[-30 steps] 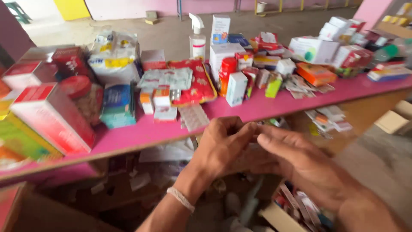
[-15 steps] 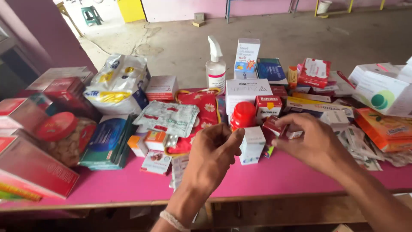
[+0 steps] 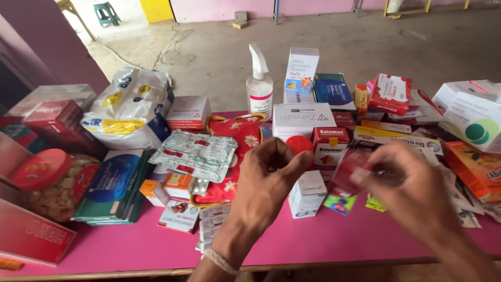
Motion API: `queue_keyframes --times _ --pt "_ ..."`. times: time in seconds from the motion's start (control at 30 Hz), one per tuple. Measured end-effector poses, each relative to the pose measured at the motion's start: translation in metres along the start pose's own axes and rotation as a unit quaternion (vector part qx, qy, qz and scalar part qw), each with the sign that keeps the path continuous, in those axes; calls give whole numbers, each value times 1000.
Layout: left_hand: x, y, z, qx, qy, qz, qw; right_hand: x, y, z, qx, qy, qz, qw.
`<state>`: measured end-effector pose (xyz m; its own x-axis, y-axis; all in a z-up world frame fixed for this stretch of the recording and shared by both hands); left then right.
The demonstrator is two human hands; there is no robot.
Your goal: Organizing various medicine boxes and health products on a counter in a pharmacy.
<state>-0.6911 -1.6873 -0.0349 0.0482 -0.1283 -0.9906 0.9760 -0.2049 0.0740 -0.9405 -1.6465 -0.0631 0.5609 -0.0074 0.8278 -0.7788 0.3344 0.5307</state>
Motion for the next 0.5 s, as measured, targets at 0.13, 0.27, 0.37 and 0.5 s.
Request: queue_keyframes --times 0.13,0.27,0.37,0.5 --pt "-26 -23 4 41 -68 -58 995 51 43 14 -33 117 31 992" --pt "-50 -53 13 118 -133 -117 977 94 45 30 14 126 150 980" --pt "-45 -60 21 109 -44 -156 981 83 35 57 57 136 339 929" --pt "-40 -39 16 11 57 -200 978 46 18 101 29 35 -146 988"
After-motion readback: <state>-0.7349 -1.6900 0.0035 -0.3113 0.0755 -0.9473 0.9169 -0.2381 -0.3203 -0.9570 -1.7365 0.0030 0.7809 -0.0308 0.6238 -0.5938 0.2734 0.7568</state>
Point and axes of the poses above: each hand's wrist, its own z-axis towards the middle knuckle, its own y-axis out of the back of the hand, x = y × z, the point moved 5 cm from there along z, towards the middle knuckle, and after that the axes turned 3 degrees about z, right-handed, at the moved point
